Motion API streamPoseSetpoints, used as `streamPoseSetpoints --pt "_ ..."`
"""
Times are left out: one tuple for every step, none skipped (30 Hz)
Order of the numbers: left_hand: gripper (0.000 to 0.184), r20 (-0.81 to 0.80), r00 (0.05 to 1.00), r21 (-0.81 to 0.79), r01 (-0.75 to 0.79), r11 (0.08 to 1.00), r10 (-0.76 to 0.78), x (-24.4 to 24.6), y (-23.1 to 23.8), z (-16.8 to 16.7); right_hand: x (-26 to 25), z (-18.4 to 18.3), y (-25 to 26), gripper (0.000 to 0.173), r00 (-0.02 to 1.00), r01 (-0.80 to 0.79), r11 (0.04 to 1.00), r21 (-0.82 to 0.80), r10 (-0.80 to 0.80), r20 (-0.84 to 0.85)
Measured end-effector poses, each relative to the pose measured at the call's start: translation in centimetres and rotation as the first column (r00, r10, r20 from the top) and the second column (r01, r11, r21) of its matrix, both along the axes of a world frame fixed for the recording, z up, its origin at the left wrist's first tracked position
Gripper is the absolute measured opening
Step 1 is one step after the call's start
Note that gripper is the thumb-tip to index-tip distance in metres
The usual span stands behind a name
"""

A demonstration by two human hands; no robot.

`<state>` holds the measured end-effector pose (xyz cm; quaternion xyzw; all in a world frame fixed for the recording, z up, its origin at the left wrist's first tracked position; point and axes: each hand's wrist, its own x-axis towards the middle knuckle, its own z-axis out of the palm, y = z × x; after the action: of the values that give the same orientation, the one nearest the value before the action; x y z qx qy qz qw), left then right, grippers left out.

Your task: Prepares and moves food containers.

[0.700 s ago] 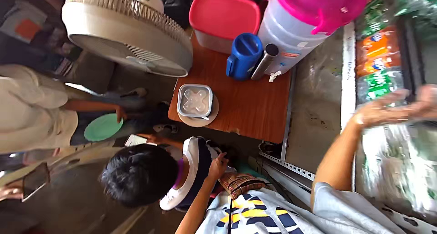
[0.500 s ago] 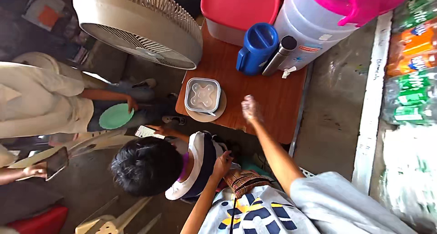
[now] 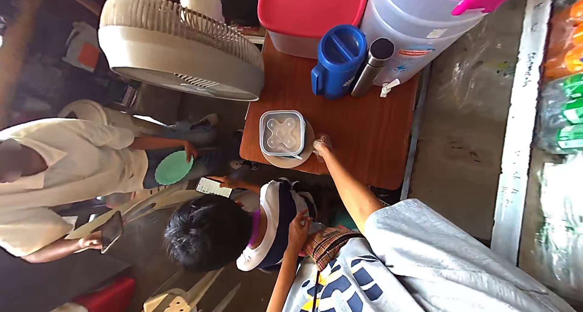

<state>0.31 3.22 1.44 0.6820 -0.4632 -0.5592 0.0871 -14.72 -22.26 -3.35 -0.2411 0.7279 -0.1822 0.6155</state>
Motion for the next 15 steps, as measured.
streamPoseSetpoints --pt "0.041 -0.011 1.000 -0.001 -0.013 1.000 0.013 -0.1 -0.3 0.0 -1.2 -0.2 0.1 0.040 1.000 0.010 1.000 -0.001 -0.010 -0.008" --pt "0.041 -0.020 0.999 -0.005 -0.027 1.000 0.027 -0.1 -0.7 0.0 -2.5 -0.4 0.3 0.040 1.000 0.019 1.000 -0.006 -0.019 -0.022" --pt "0.041 -0.033 0.999 -0.006 -0.044 0.999 0.043 -0.1 -1.0 0.2 -4.0 -0.5 0.7 0.041 0.999 0.026 1.000 -0.012 -0.027 -0.031" --pt "0.041 -0.048 0.997 -0.006 -0.058 0.998 0.057 -0.1 -1.3 0.3 -5.6 -1.0 1.1 0.042 0.999 0.035 0.999 -0.017 -0.036 -0.038" --pt "0.041 -0.061 0.996 -0.007 -0.067 0.998 0.067 -0.1 -1.6 0.3 -7.2 -1.3 1.7 0.041 0.997 0.066 0.997 -0.031 -0.067 -0.039" --pt "0.042 -0.073 0.995 -0.004 -0.073 0.997 0.073 -0.1 -1.8 0.5 -8.9 -1.4 2.2 0.042 0.994 0.106 0.994 -0.040 -0.107 -0.017" --pt "0.041 -0.080 0.993 -0.002 -0.081 0.997 0.081 -0.1 -2.0 0.6 -10.7 -1.5 2.5 0.041 0.988 0.152 0.987 -0.053 -0.153 -0.015" --pt "0.041 -0.085 0.992 0.002 -0.090 0.996 0.090 -0.1 -2.1 0.6 -12.4 -1.5 2.8 0.040 0.981 0.191 0.979 -0.064 -0.192 -0.012" --pt "0.041 -0.088 0.991 0.007 -0.099 0.995 0.099 -0.1 -2.2 0.6 -14.1 -1.4 3.0 0.040 0.977 0.213 0.975 -0.062 -0.214 -0.011" --pt "0.041 -0.090 0.990 0.017 -0.103 0.995 0.104 -0.1 -2.2 0.5 -15.7 -1.4 3.1 0.040 0.974 0.225 0.972 -0.062 -0.226 -0.019" --pt "0.041 -0.091 0.990 0.027 -0.106 0.994 0.109 0.0 -2.1 0.3 -17.2 -1.4 3.1 0.039 0.971 0.234 0.970 -0.066 -0.237 -0.039" --pt "0.041 -0.090 0.990 0.037 -0.107 0.994 0.110 0.0 -2.0 0.2 -18.6 -1.6 3.2 0.039 0.968 0.241 0.968 -0.072 -0.245 -0.049" --pt "0.041 -0.085 0.991 0.050 -0.100 0.994 0.104 -0.1 -1.8 0.0 -19.9 -1.8 3.3 0.039 0.964 0.253 0.964 -0.084 -0.258 -0.067" --pt "0.041 -0.077 0.993 0.062 -0.085 0.994 0.090 -0.2 -1.5 0.0 -21.0 -1.8 3.2 0.040 0.960 0.261 0.962 -0.080 -0.267 -0.084" --pt "0.042 -0.072 0.995 0.076 -0.057 0.995 0.062 -0.5 -1.3 0.0 -21.8 -1.0 2.9 0.041 0.957 0.270 0.961 -0.061 -0.275 -0.093"
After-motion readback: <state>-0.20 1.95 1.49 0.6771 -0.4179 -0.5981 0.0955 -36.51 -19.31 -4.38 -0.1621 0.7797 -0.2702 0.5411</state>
